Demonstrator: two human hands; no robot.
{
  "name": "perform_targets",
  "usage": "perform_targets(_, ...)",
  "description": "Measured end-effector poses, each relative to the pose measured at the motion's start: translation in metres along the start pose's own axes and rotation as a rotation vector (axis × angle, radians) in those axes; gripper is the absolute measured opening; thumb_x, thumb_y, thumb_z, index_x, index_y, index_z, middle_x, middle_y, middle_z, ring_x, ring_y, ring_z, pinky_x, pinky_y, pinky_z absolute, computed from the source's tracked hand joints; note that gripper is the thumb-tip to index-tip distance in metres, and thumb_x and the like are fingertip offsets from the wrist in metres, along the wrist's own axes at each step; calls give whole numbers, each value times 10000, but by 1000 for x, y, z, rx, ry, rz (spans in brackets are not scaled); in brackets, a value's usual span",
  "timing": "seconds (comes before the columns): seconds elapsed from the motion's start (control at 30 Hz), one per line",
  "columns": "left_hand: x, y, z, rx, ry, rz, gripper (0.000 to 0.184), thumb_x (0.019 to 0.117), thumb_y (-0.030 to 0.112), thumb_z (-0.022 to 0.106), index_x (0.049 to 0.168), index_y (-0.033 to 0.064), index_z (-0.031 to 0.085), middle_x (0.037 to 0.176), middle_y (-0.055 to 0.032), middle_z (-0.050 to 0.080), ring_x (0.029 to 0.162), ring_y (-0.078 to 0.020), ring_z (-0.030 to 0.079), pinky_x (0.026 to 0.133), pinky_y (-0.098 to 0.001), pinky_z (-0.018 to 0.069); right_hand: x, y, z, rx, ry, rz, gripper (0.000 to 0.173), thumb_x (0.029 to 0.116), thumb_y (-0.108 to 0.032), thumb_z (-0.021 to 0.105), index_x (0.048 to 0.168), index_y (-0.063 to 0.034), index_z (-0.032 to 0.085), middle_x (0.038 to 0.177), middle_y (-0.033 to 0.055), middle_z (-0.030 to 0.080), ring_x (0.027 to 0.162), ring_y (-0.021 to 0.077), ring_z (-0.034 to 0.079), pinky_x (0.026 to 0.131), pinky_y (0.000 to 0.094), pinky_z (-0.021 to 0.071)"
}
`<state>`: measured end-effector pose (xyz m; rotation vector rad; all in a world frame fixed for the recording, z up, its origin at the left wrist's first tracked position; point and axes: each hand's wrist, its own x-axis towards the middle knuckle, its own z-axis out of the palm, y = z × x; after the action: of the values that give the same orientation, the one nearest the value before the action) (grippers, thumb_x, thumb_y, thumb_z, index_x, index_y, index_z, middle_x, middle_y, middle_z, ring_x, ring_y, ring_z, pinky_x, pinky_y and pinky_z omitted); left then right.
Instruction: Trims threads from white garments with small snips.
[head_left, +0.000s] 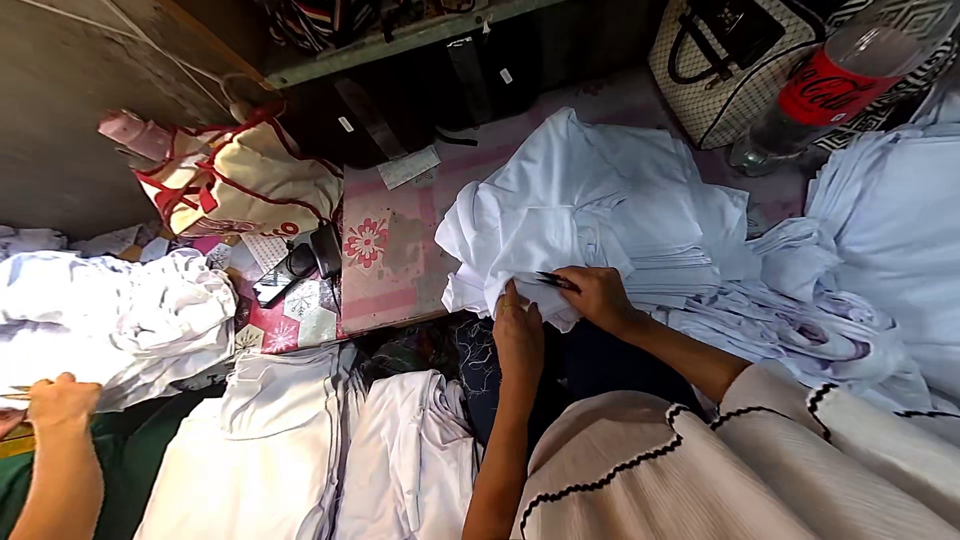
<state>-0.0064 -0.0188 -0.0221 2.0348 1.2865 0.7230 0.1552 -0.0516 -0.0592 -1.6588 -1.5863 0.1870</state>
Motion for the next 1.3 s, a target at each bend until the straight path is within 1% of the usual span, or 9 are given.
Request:
perform_targets(0.07,7,3,10,-247,39,24,595,912,42,720,1380,-194,440,1118,-249,687,921,-240,719,809,-347,595,11,-12,-20,307,-162,287,207,996,-156,638,1034,17,744,827,104,708,732,149,642,720,342,536)
perform_targets(0.17,15,7,25,-474,115,22,777,844,-31,758,1457,-214,317,944,-170,739,814,-124,739,801,-262,607,25,-20,-37,684,-251,574,103,977,-104,670,951,-11,704,714,-26,606,611,-3,513,598,182,441)
perform_targets(0.27,14,6,16,-564,58,1,670,857,-62,728,1416,-195,384,882,-106,761,739,-99,740,743,-259,624,28,-18,-46,857,-287,682,78,980,-94,663,940,-31,688,638,-73,539,509,-23,416,497,153,357)
perform_targets(0.43,10,3,5,-603,-51,30,185,920,23,702,1061,-97,695,915,-86,751,811,-92,733,797,-263,625,22,-21,-45,883,-286,680,93,980,-90,661,903,-43,682,615,-90,519,494,-31,394,486,147,335)
perform_targets(0.5,11,2,11,-547,9,54,106,941,25,683,958,-68,732,820,-70,754,719,-79,730,719,-240,627,21,-23,-44,855,-274,665,106,983,-97,661,896,-39,680,629,-79,523,507,-25,402,497,152,341)
perform_targets(0.7,4,-7,10,-681,-54,-60,72,956,-7,643,961,-64,687,749,-27,726,649,-78,713,649,-253,630,16,-23,-83,779,-496,631,399,1125,-288,366,1037,-66,686,617,-120,401,499,-25,343,479,156,297)
perform_targets(0.83,-1,-8,9,-695,-31,-70,57,948,-14,645,938,-50,689,727,-11,718,629,-62,698,628,-236,615,9,-23,-89,585,-633,600,390,1111,-305,436,989,-59,712,618,-122,412,511,-25,350,506,172,308)
perform_targets(1.17,-3,-6,14,-663,9,-18,49,932,-28,657,934,-61,693,735,-19,721,629,-46,695,621,-217,612,20,-22,-61,544,-614,573,370,1104,-268,466,922,-43,696,618,-97,406,527,-11,356,533,183,320)
perform_targets(1.3,-9,-12,2,-328,-97,15,101,915,52,683,905,-36,730,793,-64,729,672,-72,691,652,-237,591,12,-18,-68,472,-575,498,377,1108,-268,444,949,-48,704,638,-89,434,557,-8,388,560,187,345)
